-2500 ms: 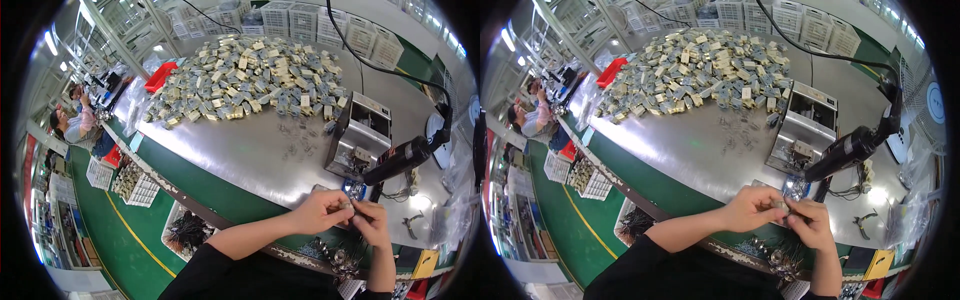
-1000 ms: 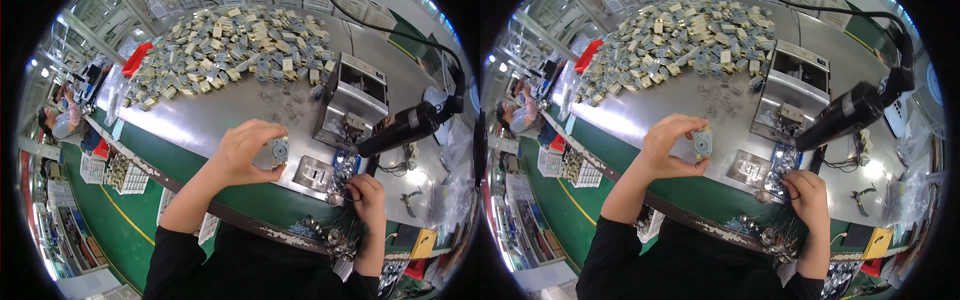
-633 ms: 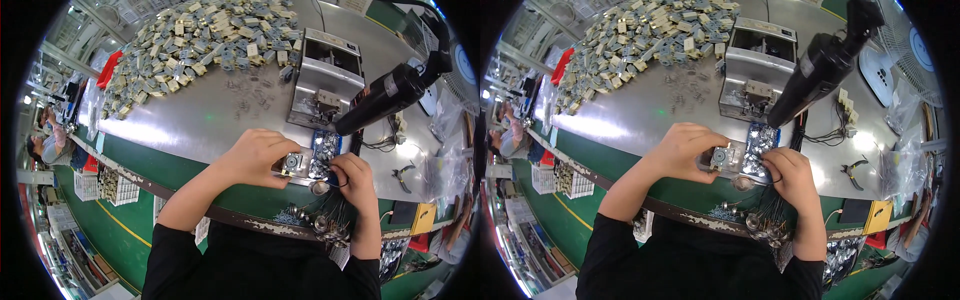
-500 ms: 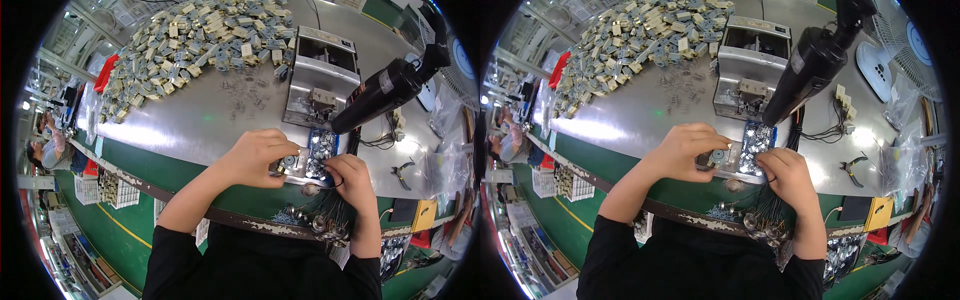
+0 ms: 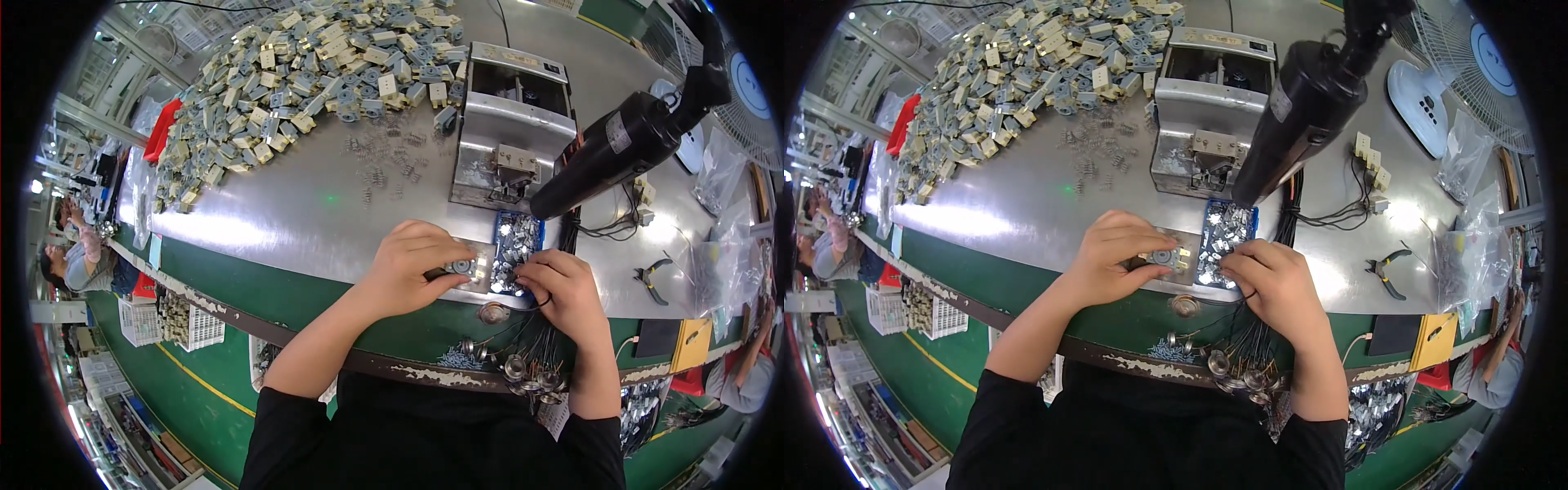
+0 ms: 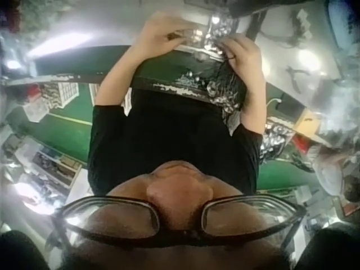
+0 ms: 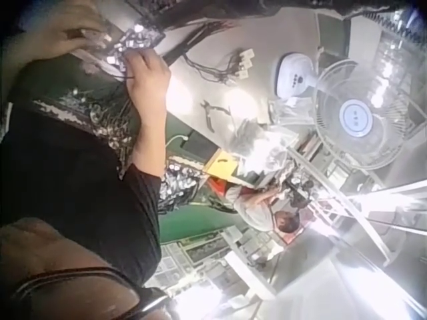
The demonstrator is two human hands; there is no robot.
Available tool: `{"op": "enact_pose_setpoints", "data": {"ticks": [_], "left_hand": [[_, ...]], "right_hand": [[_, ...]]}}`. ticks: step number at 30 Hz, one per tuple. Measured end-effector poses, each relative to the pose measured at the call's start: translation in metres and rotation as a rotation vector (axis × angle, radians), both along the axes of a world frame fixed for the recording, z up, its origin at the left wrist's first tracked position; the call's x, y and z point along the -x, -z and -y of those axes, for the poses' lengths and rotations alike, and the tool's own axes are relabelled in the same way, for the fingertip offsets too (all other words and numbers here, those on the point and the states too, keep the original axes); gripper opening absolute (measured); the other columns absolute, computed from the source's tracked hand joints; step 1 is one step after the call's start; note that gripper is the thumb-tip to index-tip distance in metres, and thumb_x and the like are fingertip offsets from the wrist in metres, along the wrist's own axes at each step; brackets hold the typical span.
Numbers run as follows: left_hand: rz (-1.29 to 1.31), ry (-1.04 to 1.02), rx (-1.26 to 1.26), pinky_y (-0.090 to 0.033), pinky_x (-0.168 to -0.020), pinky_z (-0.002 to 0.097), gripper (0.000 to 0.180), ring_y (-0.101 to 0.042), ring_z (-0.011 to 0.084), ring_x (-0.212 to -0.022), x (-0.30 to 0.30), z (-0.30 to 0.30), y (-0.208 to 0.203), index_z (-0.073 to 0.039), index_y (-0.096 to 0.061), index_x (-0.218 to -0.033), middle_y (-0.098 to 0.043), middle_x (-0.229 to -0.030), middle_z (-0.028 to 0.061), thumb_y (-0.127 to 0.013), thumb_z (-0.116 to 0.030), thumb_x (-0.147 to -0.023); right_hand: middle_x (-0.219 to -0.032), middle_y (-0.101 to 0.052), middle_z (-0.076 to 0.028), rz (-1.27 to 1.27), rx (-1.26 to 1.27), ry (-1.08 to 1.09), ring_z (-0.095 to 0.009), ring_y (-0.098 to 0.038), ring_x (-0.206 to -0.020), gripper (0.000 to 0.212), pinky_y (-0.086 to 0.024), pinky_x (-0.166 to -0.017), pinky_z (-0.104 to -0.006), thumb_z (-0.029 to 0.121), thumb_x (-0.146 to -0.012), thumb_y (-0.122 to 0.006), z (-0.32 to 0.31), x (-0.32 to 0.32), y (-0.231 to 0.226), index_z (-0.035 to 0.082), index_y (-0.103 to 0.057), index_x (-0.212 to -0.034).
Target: Assembling small electronic components by connecting wires and securing parts using a power tool at a workbench.
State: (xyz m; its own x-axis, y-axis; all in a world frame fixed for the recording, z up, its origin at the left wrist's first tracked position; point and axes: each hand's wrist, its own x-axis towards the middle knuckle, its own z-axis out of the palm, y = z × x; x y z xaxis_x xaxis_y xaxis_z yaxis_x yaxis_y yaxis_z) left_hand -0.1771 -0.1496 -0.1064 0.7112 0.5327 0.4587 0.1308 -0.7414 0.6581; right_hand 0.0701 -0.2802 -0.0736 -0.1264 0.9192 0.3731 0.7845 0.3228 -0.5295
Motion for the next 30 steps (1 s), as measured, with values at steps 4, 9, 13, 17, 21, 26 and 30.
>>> {"op": "enact_pose_setpoints", "data": {"ticks": [4, 9, 13, 17, 21, 26, 30], "left_hand": [[0.036, 0.08, -0.028, -0.052, -0.087, 0.0372, 0.029, -0.068, 0.0227, -0.1, -0.003, -0.007, 0.004, -0.014, -0.08, -0.099, -0.078, -0.105, -0.0014, -0.089, -0.015, -0.071], [0.037, 0.061, -0.147, -0.054, -0.085, 0.0391, 0.027, -0.068, 0.0246, -0.102, 0.002, -0.005, -0.003, -0.013, -0.08, -0.1, -0.077, -0.109, -0.0017, -0.088, -0.016, -0.074], [-0.018, -0.298, -0.187, -0.056, -0.077, 0.0382, 0.025, -0.069, 0.0268, -0.093, 0.018, -0.024, -0.012, -0.011, -0.077, -0.102, -0.073, -0.104, 0.0009, -0.085, -0.017, -0.078], [-0.241, -0.548, -0.292, -0.054, -0.066, 0.0368, 0.019, -0.068, 0.0272, -0.081, 0.028, -0.042, -0.007, -0.01, -0.075, -0.095, -0.066, -0.091, 0.0044, -0.082, -0.019, -0.08], [-0.232, -0.559, -0.298, -0.052, -0.064, 0.0372, 0.016, -0.067, 0.0262, -0.077, 0.027, -0.043, 0.003, -0.009, -0.072, -0.092, -0.063, -0.088, 0.0046, -0.08, -0.019, -0.083], [-0.258, -0.474, -0.28, -0.053, -0.063, 0.037, 0.015, -0.068, 0.029, -0.073, 0.032, -0.034, 0.001, -0.008, -0.068, -0.096, -0.067, -0.088, 0.006, -0.077, -0.017, -0.088], [-0.164, -0.344, -0.063, -0.055, -0.064, 0.033, 0.012, -0.071, 0.0238, -0.07, 0.038, -0.026, 0.0, -0.005, -0.067, -0.098, -0.07, -0.085, 0.0081, -0.075, -0.011, -0.092]], "right_hand": [[-0.083, -0.068, -0.009, 0.012, 0.033, 0.019, -0.031, -0.067, -0.075, 0.014, -0.052, -0.067, -0.0405, 0.004, -0.079, -0.079, 0.002, 0.0, 0.0, 0.003, -0.07, -0.091], [-0.078, -0.065, -0.009, 0.028, 0.008, -0.014, -0.03, -0.062, -0.069, 0.018, -0.049, -0.063, -0.0405, 0.004, -0.076, -0.081, 0.003, -0.004, -0.002, 0.005, -0.07, -0.09], [-0.082, -0.069, -0.008, 0.032, 0.029, -0.101, -0.028, -0.065, -0.071, 0.017, -0.051, -0.064, -0.0392, 0.0, -0.076, -0.078, 0.006, -0.005, -0.008, 0.005, -0.071, -0.09], [-0.087, -0.072, -0.01, -0.076, 0.005, -0.107, -0.029, -0.069, -0.075, 0.016, -0.055, -0.067, -0.0383, -0.003, -0.075, -0.074, 0.008, 0.011, -0.016, 0.004, -0.072, -0.09], [-0.087, -0.072, -0.012, -0.143, 0.159, -0.219, -0.029, -0.072, -0.078, 0.01, -0.058, -0.07, -0.0356, -0.001, -0.077, -0.075, 0.009, 0.012, -0.032, 0.002, -0.072, -0.086], [-0.081, -0.067, -0.013, -0.358, 0.483, -0.328, -0.028, -0.065, -0.069, 0.006, -0.05, -0.061, -0.0355, 0.002, -0.086, -0.073, -0.001, 0.007, -0.036, -0.002, -0.071, -0.09], [-0.08, -0.066, -0.013, -0.441, 0.458, -0.3, -0.027, -0.063, -0.067, 0.007, -0.049, -0.06, -0.0337, 0.003, -0.089, -0.072, -0.008, 0.005, -0.036, -0.003, -0.07, -0.09]]}}
